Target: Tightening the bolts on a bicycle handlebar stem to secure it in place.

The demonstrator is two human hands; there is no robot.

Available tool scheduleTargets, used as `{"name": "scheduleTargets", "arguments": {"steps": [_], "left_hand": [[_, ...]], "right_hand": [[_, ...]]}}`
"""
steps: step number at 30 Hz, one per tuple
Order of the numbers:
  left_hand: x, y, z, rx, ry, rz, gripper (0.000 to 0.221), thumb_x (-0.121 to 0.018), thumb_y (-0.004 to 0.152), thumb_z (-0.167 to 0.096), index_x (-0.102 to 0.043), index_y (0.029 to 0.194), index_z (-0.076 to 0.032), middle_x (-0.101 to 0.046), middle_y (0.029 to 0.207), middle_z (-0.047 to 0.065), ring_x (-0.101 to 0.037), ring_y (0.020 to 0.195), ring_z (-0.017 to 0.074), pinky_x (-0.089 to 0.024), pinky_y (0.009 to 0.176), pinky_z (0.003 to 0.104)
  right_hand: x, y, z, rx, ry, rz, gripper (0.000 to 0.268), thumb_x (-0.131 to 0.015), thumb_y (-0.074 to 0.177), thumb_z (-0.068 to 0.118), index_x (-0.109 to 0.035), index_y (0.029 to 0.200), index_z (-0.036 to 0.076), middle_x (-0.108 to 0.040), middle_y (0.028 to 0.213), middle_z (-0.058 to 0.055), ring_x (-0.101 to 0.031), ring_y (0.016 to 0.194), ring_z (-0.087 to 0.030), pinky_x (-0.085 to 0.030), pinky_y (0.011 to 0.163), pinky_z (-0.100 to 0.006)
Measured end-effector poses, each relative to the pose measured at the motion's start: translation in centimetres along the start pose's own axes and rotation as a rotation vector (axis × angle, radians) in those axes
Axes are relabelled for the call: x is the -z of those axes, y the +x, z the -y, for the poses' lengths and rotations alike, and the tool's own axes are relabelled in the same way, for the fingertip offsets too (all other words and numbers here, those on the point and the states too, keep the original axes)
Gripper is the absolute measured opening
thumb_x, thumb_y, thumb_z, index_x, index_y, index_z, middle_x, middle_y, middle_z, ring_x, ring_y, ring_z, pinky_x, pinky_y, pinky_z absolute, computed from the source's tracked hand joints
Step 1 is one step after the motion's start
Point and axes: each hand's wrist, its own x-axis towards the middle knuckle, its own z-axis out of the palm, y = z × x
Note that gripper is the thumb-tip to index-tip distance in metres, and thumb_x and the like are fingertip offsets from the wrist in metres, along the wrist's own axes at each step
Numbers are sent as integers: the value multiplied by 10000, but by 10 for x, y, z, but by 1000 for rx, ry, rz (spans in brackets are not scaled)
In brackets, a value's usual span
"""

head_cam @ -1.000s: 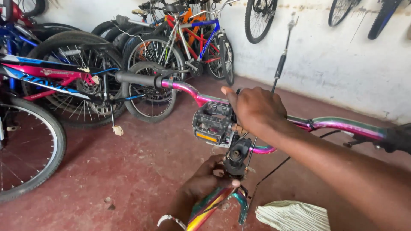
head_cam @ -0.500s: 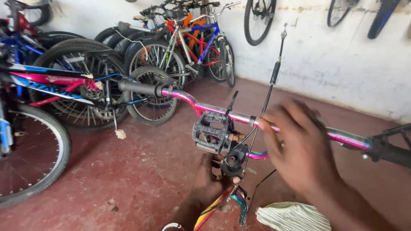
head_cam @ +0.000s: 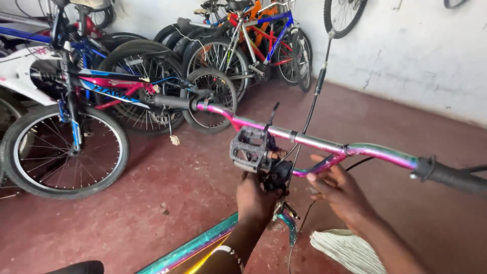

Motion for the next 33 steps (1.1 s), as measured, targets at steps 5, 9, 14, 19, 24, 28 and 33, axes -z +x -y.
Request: {"name": "scheduleTargets", "arguments": {"steps": [5, 9, 14, 19, 24, 28, 33], "left_hand": [[17, -29, -61, 160, -140, 123, 349, -697, 868, -48, -689, 1202, -147, -776, 1113, 16, -755, 898, 139, -687, 783, 253], [18, -26, -59, 135, -359, 45, 368, -643, 739, -60, -735, 1088, -128, -828, 947, 24, -786, 791, 180, -703, 691, 320], [12, -8, -54, 290, -280, 18, 459, -737, 734, 11, -760, 1159, -162, -845, 1081, 5, -817, 952, 158, -668, 817, 301], [10, 10, -45, 269, -361, -14, 498, -673, 733, 146, -714, 1111, -176, -830, 1096, 26, -811, 974, 172, -693, 787, 325], [17, 27, -27, 212, -363, 40, 411, -751, 683, 92, -677, 994, -165, -850, 1026, 83, -837, 870, 199, -661, 740, 314], [30, 31, -20, -25, -17, 65, 299, -809, 635, -198, -698, 912, -187, -752, 1012, 7, -650, 987, 211, -509, 760, 388], [14, 13, -21, -332, 183, -60, 171, -761, 822, -187, -663, 936, -106, -632, 990, 87, -516, 996, 275, -508, 619, 484]], "right_hand": [[0, 7, -4, 101, -34, -150, 265, -634, 953, 160, -662, 1184, 34, -704, 1170, -148, -722, 1043, -263, -697, 798, -423], [-3, 16, -17, 190, 36, -222, 218, -653, 957, 150, -666, 1127, 14, -704, 1015, -153, -742, 836, -259, -703, 734, -404], [-10, 6, 9, 73, -98, -297, 204, -782, 862, 182, -749, 983, 21, -818, 807, -145, -801, 730, -224, -714, 708, -347], [-28, -11, 33, -74, -270, -217, 327, -689, 898, 409, -747, 962, 94, -797, 870, -67, -804, 786, -194, -655, 697, -319], [-38, -3, 21, -163, -420, -199, 336, -565, 1022, 436, -729, 982, 146, -733, 800, -4, -705, 681, -126, -541, 528, -254], [-38, 8, 25, -44, -132, -303, 272, -666, 960, 282, -788, 986, 40, -814, 845, -121, -765, 698, -208, -659, 663, -320], [-34, 11, 16, 78, -91, -327, 332, -665, 947, 278, -791, 873, -20, -765, 707, -154, -753, 648, -225, -696, 602, -363]]}}
